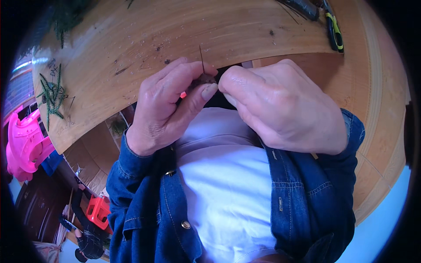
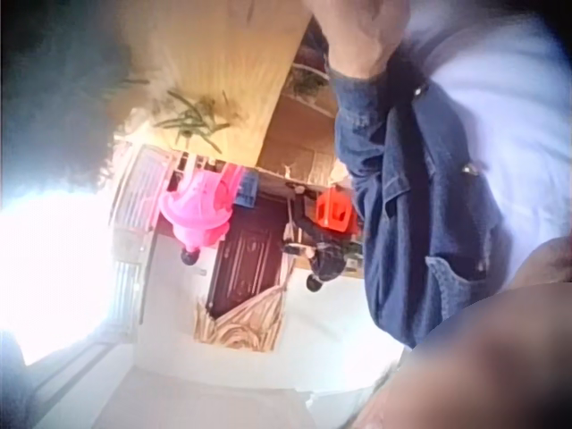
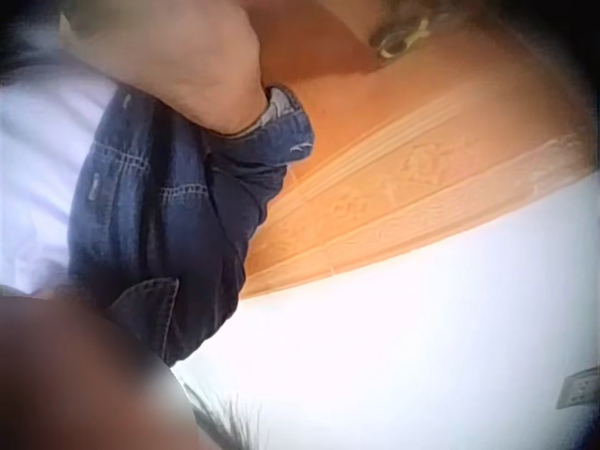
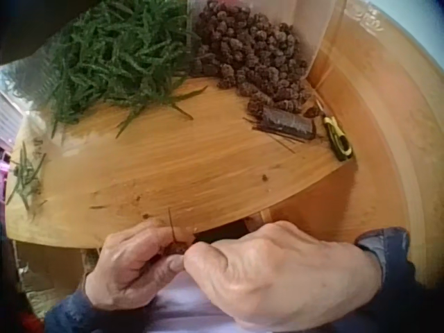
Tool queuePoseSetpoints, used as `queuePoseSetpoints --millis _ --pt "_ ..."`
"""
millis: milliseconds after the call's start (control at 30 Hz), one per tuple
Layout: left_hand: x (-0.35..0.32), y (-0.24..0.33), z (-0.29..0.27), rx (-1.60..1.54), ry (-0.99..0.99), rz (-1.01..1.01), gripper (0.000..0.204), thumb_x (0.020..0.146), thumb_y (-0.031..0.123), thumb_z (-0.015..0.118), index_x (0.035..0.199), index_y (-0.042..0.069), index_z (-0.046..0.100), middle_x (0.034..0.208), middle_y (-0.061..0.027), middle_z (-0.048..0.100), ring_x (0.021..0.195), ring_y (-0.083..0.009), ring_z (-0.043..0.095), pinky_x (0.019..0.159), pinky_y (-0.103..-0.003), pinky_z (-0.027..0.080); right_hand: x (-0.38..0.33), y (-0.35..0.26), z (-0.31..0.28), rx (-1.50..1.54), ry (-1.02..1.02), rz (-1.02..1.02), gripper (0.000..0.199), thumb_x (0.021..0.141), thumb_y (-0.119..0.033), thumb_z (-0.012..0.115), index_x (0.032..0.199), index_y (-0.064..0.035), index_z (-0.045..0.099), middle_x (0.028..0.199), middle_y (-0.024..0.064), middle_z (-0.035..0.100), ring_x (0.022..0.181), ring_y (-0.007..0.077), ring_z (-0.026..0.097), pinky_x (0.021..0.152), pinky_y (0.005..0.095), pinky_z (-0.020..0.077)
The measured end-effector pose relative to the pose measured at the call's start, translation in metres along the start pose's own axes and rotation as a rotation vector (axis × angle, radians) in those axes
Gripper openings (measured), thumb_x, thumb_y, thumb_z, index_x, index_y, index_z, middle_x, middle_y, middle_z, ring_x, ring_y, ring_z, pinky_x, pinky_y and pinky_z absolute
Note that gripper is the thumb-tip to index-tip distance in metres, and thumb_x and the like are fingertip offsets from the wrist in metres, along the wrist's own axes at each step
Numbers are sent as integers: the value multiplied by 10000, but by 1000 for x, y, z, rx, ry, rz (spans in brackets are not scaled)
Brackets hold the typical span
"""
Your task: Assembling decorative items using pine cones, wire, and evergreen branches.
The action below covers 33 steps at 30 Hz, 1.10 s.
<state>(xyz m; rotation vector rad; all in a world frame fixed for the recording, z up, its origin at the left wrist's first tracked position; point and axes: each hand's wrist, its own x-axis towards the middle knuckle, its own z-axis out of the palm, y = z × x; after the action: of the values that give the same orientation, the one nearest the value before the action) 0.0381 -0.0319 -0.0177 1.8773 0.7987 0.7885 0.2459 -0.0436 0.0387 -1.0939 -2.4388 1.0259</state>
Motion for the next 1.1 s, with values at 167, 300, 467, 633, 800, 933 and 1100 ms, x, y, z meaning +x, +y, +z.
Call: queuePoseSetpoints --millis 167,300,467,633,800,933,1100 --pt "-2 11 -6 -197 -86 -137 173 861 107 622 960 -34 601 794 -113 587 713 -191 595 646 -276 461 5 24 -14 597 -85 245 92 879 -78 599 904 8 579 744 30 587 641 122 571 576 252 454" --pt "-4 12 -1 -337 -94 -187 183 870 125 619 942 -43 603 820 -115 607 736 -197 608 661 -282 466 14 30 17 1016 90 167 158 919 -154 595 914 4 593 761 -18 564 694 45 518 614 192 432" --pt "-8 14 0 -415 -39 -233 194 879 126 612 937 -59 601 860 -119 628 764 -200 619 690 -273 472 24 27 34 1036 217 75 159 928 -158 586 888 -4 583 743 -10 553 685 48 511 608 181 417" --pt "-12 16 4 -471 24 -277 202 879 121 610 952 -67 603 872 -127 634 779 -204 623 708 -268 476 27 23 40 1100 266 123 169 933 -162 581 854 -13 561 714 -16 533 645 36 479 575 179 396" --pt "-15 15 4 -475 49 -273 214 890 114 592 990 -74 611 888 -125 642 785 -169 615 716 -251 476 28 21 44 1095 343 141 163 944 -158 560 866 -16 556 696 -19 521 625 31 462 558 180 385" --pt "-17 11 7 -554 80 -268 237 909 128 566 1025 -74 609 894 -118 643 779 -142 601 717 -241 475 30 21 46 1127 384 133 167 938 -137 559 834 -8 545 661 -8 528 598 42 514 520 200 426" --pt "-18 8 9 -762 121 -276 275 935 163 531 1067 -71 591 910 -111 641 767 -129 584 717 -237 472 27 24 43 863 510 148 138 916 -129 588 868 -4 557 652 22 545 606 62 555 514 235 454"
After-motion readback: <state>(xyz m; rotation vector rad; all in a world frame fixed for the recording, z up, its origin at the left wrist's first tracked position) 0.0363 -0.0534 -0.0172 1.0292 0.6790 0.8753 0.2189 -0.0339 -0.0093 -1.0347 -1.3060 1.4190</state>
